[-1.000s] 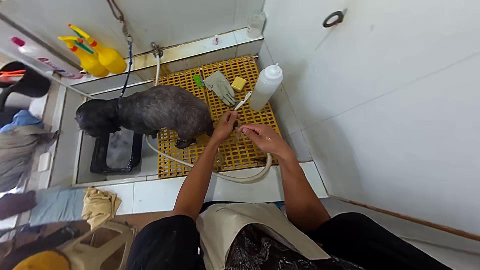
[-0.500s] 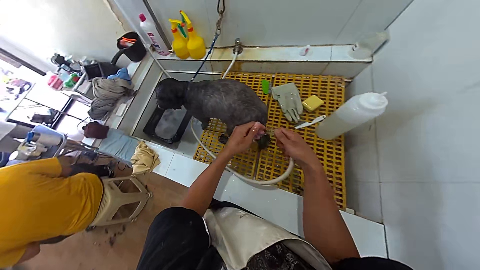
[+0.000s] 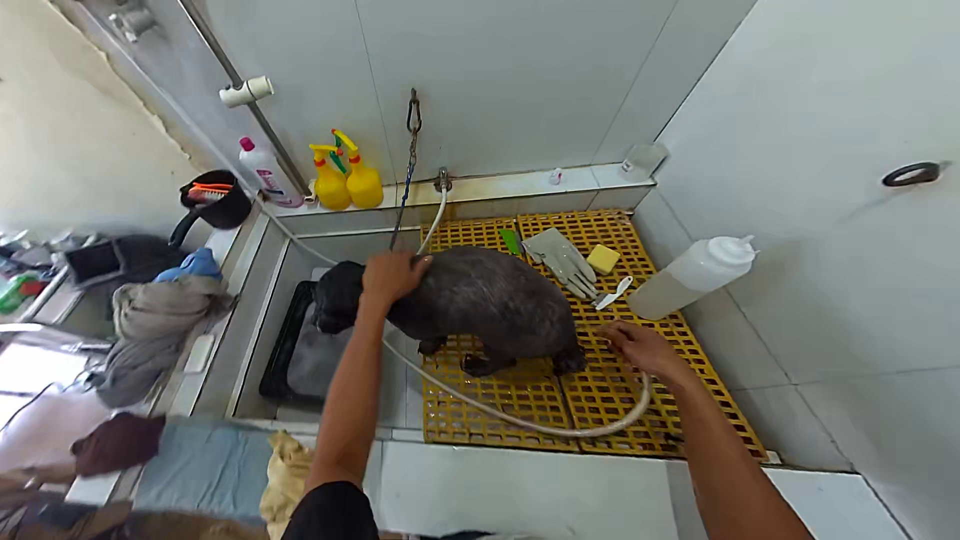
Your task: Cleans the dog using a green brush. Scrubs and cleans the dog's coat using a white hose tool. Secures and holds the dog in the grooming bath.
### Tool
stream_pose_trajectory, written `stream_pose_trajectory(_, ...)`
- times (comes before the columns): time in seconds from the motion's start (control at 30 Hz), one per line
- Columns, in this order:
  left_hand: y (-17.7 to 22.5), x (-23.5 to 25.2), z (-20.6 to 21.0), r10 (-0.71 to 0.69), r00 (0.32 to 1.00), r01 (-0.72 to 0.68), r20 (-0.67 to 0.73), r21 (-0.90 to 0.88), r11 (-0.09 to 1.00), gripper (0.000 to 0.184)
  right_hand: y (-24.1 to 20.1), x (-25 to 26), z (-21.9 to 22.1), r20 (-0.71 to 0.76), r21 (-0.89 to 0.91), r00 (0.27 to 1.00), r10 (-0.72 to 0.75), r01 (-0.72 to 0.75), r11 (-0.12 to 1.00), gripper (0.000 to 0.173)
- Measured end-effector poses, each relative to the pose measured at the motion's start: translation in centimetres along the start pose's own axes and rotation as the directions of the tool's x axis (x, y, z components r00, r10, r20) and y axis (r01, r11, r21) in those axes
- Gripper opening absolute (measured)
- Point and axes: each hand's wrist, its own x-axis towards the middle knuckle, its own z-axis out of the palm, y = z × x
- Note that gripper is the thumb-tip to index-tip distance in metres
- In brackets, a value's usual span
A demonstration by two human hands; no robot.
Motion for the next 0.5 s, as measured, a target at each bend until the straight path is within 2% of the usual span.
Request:
stream_pose_trajectory(0.07,1.3,0.5,0.3,-0.009,0.991,0.004,0.134,0.040,0.999,0.071,-3.0,1.2,0.1,-0.021,-0.185,0.999,0.025,-0.028,0.982,0.036)
stream_pose_trajectory(0.17,1.0,-0.1,0.4,0.038,0.985,-0.043,0.165,0.027,0.999,0.082,-8.8,2.8,0.1,-0.048,-0.436,0.994,0.101,-0.112,0.893,0.048)
stream_pose_trajectory(0.23,0.3,-0.6,0.8,0.092,0.984,-0.093,0.152,0.005,0.996,0.091,-14.9,3.6,-0.9,-0.145,-0.454,0.989,-0.018,-0.050,0.890,0.054)
stream_pose_trajectory(0.3,-0.5,-0.8,1.1,0.125,0.982,-0.124,0.141,-0.015,0.992,0.094,-21.8,5.5,-1.6,-0.222,-0.481,0.932,-0.286,0.150,0.864,0.052)
stream_pose_trajectory(0.37,-1.2,-0.9,1.7,0.145,0.983,-0.142,0.115,-0.033,0.989,0.088,-28.5,8.9,-1.1,-0.139,-0.588,0.810,-0.569,0.395,0.706,0.046)
stream_pose_trajectory(0.4,-1.5,-0.9,1.8,0.154,0.982,-0.151,0.105,-0.039,0.988,0.084,-31.9,11.0,-0.5,-0.046,-0.625,0.779,-0.625,0.466,0.626,0.043)
stream_pose_trajectory(0.5,-2.1,-1.1,2.3,0.186,0.982,-0.184,0.044,-0.042,0.982,0.073,-40.0,18.8,3.3,0.179,-0.728,0.818,-0.547,0.485,0.485,0.024)
